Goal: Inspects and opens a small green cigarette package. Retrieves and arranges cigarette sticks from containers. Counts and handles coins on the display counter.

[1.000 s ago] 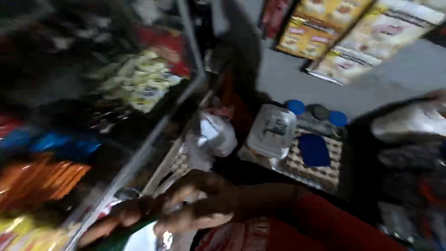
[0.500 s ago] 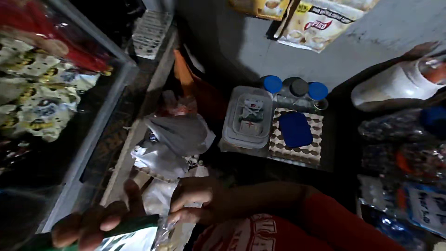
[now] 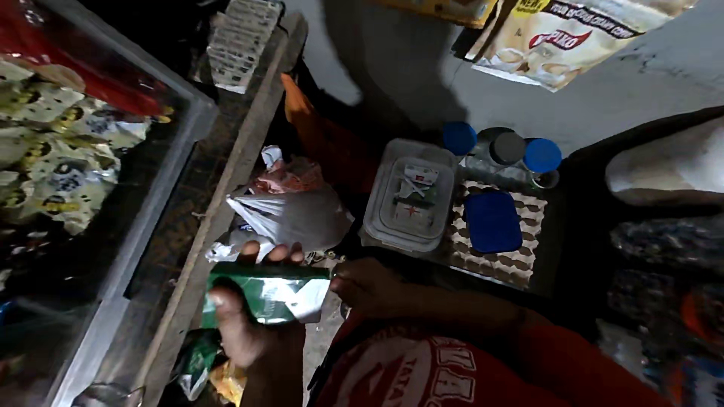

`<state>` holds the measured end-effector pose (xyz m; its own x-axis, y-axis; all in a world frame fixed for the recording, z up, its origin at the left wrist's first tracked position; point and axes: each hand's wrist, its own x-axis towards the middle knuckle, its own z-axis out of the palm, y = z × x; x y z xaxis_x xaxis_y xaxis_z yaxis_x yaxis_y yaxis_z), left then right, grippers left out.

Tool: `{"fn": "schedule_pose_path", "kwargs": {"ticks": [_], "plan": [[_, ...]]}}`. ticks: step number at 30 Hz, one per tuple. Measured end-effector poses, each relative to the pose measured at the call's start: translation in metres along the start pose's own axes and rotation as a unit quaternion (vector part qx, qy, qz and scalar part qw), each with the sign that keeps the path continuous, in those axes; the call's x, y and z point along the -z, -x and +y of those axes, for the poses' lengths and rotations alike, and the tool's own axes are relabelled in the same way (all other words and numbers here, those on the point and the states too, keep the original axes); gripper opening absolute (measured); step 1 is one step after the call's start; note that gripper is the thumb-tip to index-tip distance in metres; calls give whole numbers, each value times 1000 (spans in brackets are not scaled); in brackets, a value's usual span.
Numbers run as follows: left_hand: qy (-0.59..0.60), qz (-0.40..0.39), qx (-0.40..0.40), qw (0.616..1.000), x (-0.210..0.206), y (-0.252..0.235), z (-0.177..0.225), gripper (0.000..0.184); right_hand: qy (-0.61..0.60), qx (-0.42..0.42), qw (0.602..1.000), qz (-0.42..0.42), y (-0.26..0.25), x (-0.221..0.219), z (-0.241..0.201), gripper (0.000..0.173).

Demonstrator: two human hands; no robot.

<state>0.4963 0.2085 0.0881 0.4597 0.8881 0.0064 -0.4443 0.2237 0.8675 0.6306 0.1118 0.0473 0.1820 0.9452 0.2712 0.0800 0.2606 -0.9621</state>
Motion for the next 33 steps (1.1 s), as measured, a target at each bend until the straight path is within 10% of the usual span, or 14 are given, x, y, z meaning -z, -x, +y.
{"fn": "schedule_pose_path", "kwargs": {"ticks": [10,13,17,22,33], "plan": [[43,102,-7,994,32,-42,7,42,172,-30,985,-13,29,34,15,35],[-123,109,-137,977,70,-52,30,39,187,-42,981,30,41,51,31,38],[-276,110,-122,947,72,-12,27,37,120,-33,992,-2,14,52,45,22],[-393,34,-207,895,93,25,44,29,-56,-20,998,18,-29,-7,30,16],[-518,35,-257,815,167,136,104,38,183,285,923,-182,-57,-154,-64,17]]}}
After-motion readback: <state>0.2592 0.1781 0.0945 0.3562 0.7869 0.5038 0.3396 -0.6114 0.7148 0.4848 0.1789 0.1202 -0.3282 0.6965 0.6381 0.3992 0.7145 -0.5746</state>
